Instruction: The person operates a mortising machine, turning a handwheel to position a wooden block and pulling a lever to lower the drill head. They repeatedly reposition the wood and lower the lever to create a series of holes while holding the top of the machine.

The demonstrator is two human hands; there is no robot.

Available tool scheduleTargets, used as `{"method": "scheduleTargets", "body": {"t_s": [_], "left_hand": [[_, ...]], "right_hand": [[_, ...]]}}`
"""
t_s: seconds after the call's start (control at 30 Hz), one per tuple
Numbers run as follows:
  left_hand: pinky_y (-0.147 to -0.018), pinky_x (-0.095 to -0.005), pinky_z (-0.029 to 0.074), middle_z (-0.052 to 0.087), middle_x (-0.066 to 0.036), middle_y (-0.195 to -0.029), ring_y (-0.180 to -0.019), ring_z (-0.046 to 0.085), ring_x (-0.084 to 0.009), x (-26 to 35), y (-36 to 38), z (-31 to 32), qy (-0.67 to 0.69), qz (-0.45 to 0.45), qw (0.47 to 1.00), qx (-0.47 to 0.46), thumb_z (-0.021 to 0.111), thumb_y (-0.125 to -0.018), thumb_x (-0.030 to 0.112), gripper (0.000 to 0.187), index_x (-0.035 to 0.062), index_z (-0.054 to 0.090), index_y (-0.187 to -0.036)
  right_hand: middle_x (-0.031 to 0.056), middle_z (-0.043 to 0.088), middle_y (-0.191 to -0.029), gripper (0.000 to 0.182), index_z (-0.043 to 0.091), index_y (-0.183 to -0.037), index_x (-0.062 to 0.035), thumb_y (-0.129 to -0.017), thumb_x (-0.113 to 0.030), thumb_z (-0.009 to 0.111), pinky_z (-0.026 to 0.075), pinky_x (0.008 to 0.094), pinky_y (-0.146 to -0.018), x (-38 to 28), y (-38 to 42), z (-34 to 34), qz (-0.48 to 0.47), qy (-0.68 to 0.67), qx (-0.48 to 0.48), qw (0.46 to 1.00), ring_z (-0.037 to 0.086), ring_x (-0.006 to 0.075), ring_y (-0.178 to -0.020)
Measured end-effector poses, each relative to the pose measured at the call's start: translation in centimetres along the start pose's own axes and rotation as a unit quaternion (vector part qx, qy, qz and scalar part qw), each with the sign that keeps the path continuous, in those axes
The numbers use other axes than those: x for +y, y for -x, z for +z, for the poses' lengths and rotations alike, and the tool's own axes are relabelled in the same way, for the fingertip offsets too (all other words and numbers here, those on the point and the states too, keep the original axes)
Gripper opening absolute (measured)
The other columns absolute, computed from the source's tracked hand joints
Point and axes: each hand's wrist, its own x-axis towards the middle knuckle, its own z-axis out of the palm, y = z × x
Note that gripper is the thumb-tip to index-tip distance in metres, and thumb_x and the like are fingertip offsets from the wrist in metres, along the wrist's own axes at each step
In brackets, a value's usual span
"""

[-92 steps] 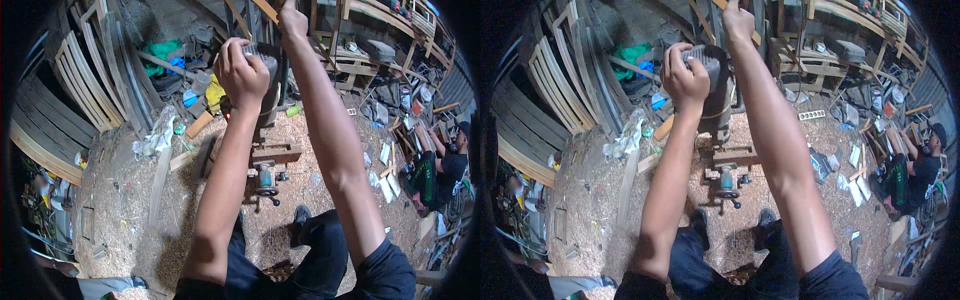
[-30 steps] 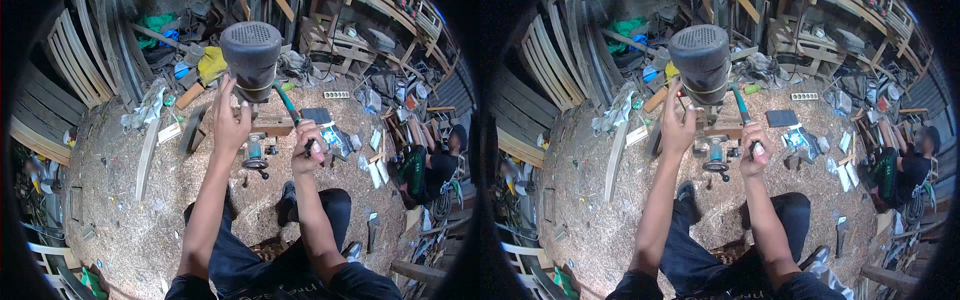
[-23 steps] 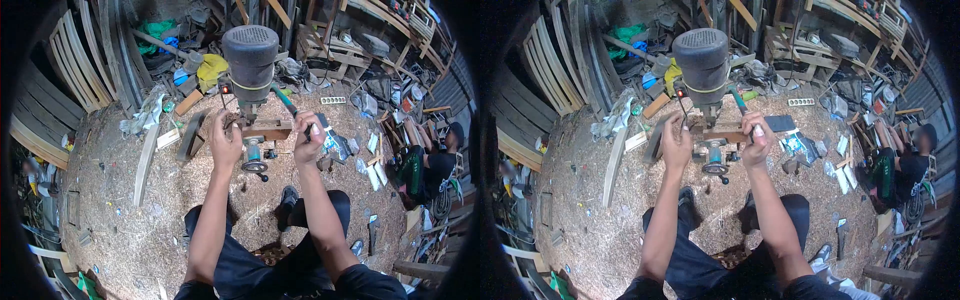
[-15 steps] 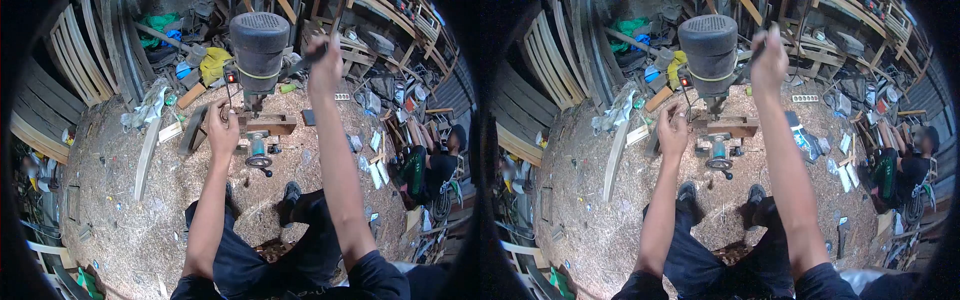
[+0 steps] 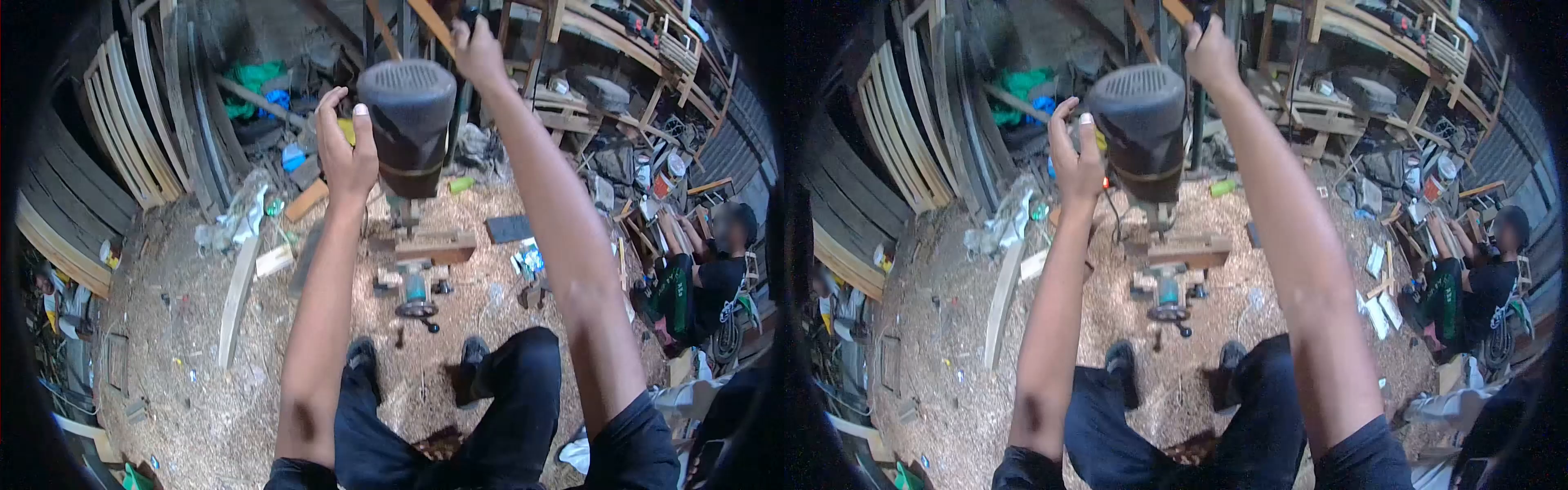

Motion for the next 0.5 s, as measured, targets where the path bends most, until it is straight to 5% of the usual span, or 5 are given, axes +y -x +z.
{"method": "scheduleTargets", "body": {"t_s": [0.17,0.27,0.5], "left_hand": [[-0.097,-0.0377,0.041,0.058,-0.019,-0.114,-0.109,0.055,-0.0301,0.3,-3.1,2.9,0.103,-0.115,0.987,-0.039,0.049,-0.097,0.029,0.039,-0.0015,0.051,-0.121],[-0.094,-0.0361,0.043,0.061,-0.019,-0.112,-0.106,0.058,-0.0280,0.5,-2.9,3.3,0.092,-0.104,0.990,-0.041,0.044,-0.099,0.033,0.041,0.0002,0.050,-0.122],[-0.097,-0.0365,0.042,0.060,-0.021,-0.119,-0.111,0.057,-0.0296,0.3,-3.0,3.8,0.112,-0.107,0.987,-0.044,0.040,-0.100,0.035,0.045,0.0013,0.049,-0.129]], "right_hand": [[0.0341,0.062,-0.088,0.035,0.048,-0.110,0.0012,-0.093,-0.028,0.056,0.048,0.0557,-0.078,1.3,0.2,0.8,0.033,0.084,-0.090,0.992,0.060,0.0516,-0.088],[0.0306,0.062,-0.076,0.031,0.052,-0.093,0.0014,-0.092,-0.029,0.060,0.049,0.0563,-0.068,2.9,1.1,2.0,0.030,0.073,-0.064,0.995,0.060,0.0499,-0.080],[0.0333,0.062,-0.089,0.031,0.053,-0.101,0.0033,-0.092,-0.026,0.058,0.046,0.0557,-0.080,3.4,0.1,1.8,0.034,0.057,-0.109,0.992,0.059,0.0514,-0.088]]}}
